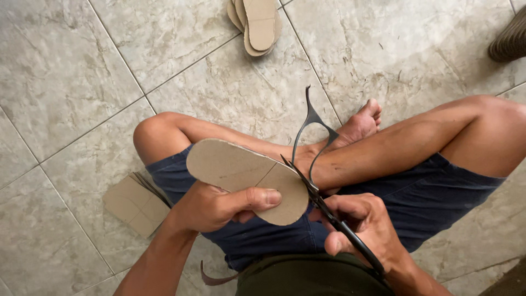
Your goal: The person sits on the floor cutting sandal sole shapes out of cardboard sheets with scissors, following traced outlines. They trim the edges of each cut sole, set finished soles on a growing pile, and pick up new cardboard sheets to cut more.
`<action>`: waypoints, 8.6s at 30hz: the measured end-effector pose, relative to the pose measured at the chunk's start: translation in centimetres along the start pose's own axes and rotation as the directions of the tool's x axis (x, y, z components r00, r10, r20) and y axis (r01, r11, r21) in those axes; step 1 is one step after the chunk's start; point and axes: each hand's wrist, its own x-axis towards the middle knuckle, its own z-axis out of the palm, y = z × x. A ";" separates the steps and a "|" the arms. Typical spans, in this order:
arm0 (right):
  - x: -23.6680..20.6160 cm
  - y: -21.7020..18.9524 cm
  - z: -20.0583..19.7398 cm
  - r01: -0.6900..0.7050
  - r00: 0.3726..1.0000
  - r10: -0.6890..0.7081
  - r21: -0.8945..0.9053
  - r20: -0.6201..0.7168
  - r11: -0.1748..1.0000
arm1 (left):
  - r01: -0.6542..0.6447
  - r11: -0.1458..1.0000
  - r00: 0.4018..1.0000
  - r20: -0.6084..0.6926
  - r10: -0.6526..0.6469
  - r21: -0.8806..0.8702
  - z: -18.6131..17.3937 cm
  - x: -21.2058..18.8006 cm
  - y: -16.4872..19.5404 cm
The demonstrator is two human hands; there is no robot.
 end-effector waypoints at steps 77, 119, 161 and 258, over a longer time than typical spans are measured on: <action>11.8 -5.1 -3.4 0.380 0.551 -0.599 -0.464 -0.581 0.800 | -0.371 0.531 0.586 -0.251 0.770 0.762 2.2 6.6 -11.7; 12.0 3.2 -7.2 0.428 0.585 -0.629 -0.464 -0.512 0.776 | -0.319 0.753 0.793 -0.273 0.545 0.576 7.3 16.6 -4.3; 14.8 4.9 7.6 0.028 0.994 -0.041 0.131 0.099 0.991 | 0.709 0.675 0.065 -0.972 0.224 0.203 -16.0 -12.8 -20.2; 3.6 -1.3 2.5 0.156 0.983 -0.176 -0.271 -0.050 0.950 | -0.378 0.918 0.904 -0.261 0.337 -0.122 0.0 0.2 -3.8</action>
